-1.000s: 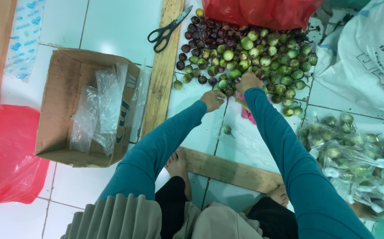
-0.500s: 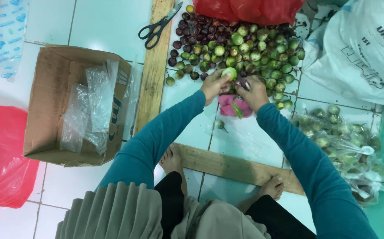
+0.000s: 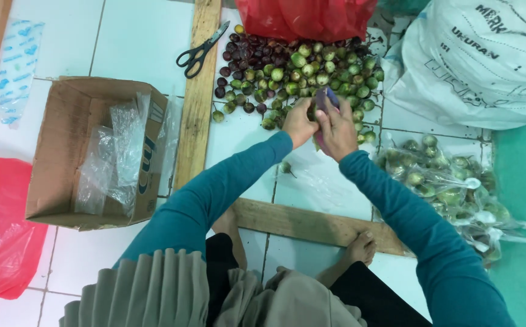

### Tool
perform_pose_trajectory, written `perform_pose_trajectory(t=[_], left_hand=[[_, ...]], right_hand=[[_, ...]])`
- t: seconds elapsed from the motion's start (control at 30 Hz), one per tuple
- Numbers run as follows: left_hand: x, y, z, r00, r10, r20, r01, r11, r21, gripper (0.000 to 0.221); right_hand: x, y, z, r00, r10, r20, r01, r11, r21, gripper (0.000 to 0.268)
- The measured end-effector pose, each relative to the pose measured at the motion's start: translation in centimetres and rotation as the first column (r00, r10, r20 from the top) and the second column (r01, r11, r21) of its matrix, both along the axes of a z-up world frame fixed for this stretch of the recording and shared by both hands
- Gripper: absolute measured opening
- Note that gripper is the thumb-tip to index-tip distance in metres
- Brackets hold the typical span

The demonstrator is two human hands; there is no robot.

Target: Trimming stems of small fruits with a knife and placing them into plastic bags

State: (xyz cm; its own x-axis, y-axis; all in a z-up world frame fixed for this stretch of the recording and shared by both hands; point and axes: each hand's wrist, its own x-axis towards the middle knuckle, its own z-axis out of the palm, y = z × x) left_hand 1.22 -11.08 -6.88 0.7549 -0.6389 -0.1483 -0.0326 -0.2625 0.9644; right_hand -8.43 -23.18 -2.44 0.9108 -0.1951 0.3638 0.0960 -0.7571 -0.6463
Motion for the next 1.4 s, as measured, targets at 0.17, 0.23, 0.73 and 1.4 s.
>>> perform_pose_trajectory(t=[0.17, 0.23, 0.73, 1.4], left_hand=[[-4.1, -2.1, 0.3, 0.991, 0.105, 0.081, -0.095, 0.989, -0.113, 0.051], [-6.3, -2.8, -0.3, 0.99, 0.126, 0.063, -0.116, 0.982, -0.148, 0.054], [-13.5, -3.5, -0.2, 0.932, 0.36, 0.041, -0.319, 0.87, -0.376, 0.053], [-12.5, -1.7, -5.2, 0.853, 0.522, 0.013, -0.512, 0.841, -0.173, 0.033]], right_hand=[[1.5, -5.3, -6.9, 0.985, -0.126, -0.121, 0.12, 0.991, -0.056, 0.049], [0.3, -6.8, -8.2, 0.986, -0.138, -0.091, 0.13, 0.988, -0.084, 0.05], [-6.2, -5.5, -3.7, 0.92, -0.142, -0.366, 0.235, 0.946, 0.224, 0.044], [-6.2, 0.3, -3.4, 0.838, -0.251, -0.484, 0.108, 0.946, -0.305, 0.045]])
